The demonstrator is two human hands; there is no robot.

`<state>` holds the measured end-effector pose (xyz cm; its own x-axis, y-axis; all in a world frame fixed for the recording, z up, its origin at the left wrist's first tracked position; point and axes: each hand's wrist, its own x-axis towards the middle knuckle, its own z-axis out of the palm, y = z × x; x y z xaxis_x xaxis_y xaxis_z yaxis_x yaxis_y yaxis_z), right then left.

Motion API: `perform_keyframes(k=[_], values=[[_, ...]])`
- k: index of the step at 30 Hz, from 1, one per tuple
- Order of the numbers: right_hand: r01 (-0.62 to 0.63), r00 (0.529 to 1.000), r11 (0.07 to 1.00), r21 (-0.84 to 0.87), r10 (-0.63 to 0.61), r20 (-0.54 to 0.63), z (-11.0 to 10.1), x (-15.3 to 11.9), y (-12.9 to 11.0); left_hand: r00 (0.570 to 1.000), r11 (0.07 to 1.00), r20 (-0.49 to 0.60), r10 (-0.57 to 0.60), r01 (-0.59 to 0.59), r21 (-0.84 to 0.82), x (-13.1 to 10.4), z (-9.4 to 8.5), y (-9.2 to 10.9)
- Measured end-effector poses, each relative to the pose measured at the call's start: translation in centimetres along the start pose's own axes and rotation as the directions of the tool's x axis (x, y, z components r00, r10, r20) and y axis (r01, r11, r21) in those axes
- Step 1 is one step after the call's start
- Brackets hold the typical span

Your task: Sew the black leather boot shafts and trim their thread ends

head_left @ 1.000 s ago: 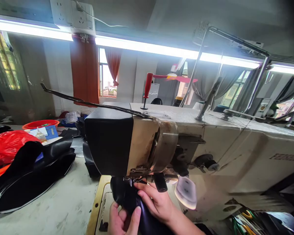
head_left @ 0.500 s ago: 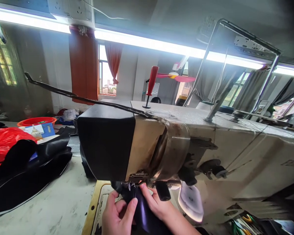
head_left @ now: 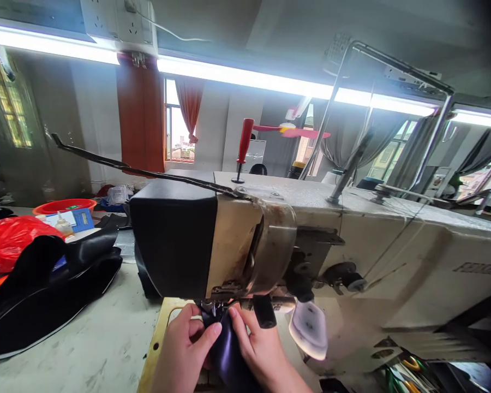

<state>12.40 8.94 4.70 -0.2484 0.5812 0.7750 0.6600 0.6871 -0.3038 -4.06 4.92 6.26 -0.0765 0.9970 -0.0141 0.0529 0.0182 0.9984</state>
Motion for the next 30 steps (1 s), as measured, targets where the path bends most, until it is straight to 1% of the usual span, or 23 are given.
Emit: perform_keyframes(k=[3, 5, 8, 11, 13, 15, 17, 19, 21, 22, 26, 30], values=[[0.024, 1.0, 0.998, -0.06, -0.024, 0.013, -0.4, -0.2, -0.9, 0.993, 0.993, 0.1, -0.062, 0.072, -0.093, 0.8, -1.0, 0.4], [0.06, 0.998, 0.984, -0.166, -0.055, 0.03, -0.7, -0.6, -1.4, 0.985, 0.974, 0.137, -0.108, 0.132, -0.182, 1.3, -1.5, 0.7], [0.149, 0.988, 0.929, -0.339, -0.151, 0.019, -0.7, -1.5, -2.1, 0.956, 0.924, 0.252, -0.152, 0.228, -0.306, 1.9, -2.2, 1.1], [0.125, 0.988, 0.892, -0.434, -0.15, -0.023, -0.5, -2.2, -2.4, 0.933, 0.883, 0.326, -0.153, 0.277, -0.378, 2.2, -2.5, 1.2], [0.107, 0.99, 0.89, -0.444, -0.134, -0.03, -0.4, -2.2, -2.4, 0.932, 0.869, 0.325, -0.161, 0.29, -0.401, 2.3, -2.5, 1.3], [0.149, 0.986, 0.892, -0.427, -0.168, -0.007, -0.2, -2.1, -2.0, 0.934, 0.86, 0.308, -0.18, 0.301, -0.411, 2.4, -2.3, 1.4], [0.174, 0.984, 0.899, -0.401, -0.177, 0.03, -0.1, -1.9, -1.6, 0.935, 0.853, 0.296, -0.198, 0.313, -0.417, 2.5, -2.2, 1.5], [0.151, 0.988, 0.914, -0.377, -0.138, 0.062, 0.1, -1.8, -1.2, 0.933, 0.848, 0.293, -0.209, 0.322, -0.42, 2.7, -2.2, 1.5], [0.086, 0.996, 0.926, -0.366, -0.065, 0.068, 0.4, -1.8, -1.0, 0.932, 0.845, 0.293, -0.215, 0.328, -0.423, 2.9, -2.1, 1.6], [0.069, 0.997, 0.928, -0.365, -0.048, 0.067, 0.5, -1.8, -1.0, 0.932, 0.841, 0.29, -0.218, 0.33, -0.429, 3.0, -2.1, 1.6], [0.082, 0.995, 0.926, -0.367, -0.057, 0.076, 0.6, -1.8, -1.0, 0.935, 0.821, 0.287, -0.209, 0.328, -0.468, 2.8, -1.8, 1.9], [0.08, 0.995, 0.927, -0.366, -0.055, 0.078, 0.3, -1.6, -1.3, 0.936, 0.828, 0.283, -0.209, 0.323, -0.458, 2.7, -1.8, 2.1]])
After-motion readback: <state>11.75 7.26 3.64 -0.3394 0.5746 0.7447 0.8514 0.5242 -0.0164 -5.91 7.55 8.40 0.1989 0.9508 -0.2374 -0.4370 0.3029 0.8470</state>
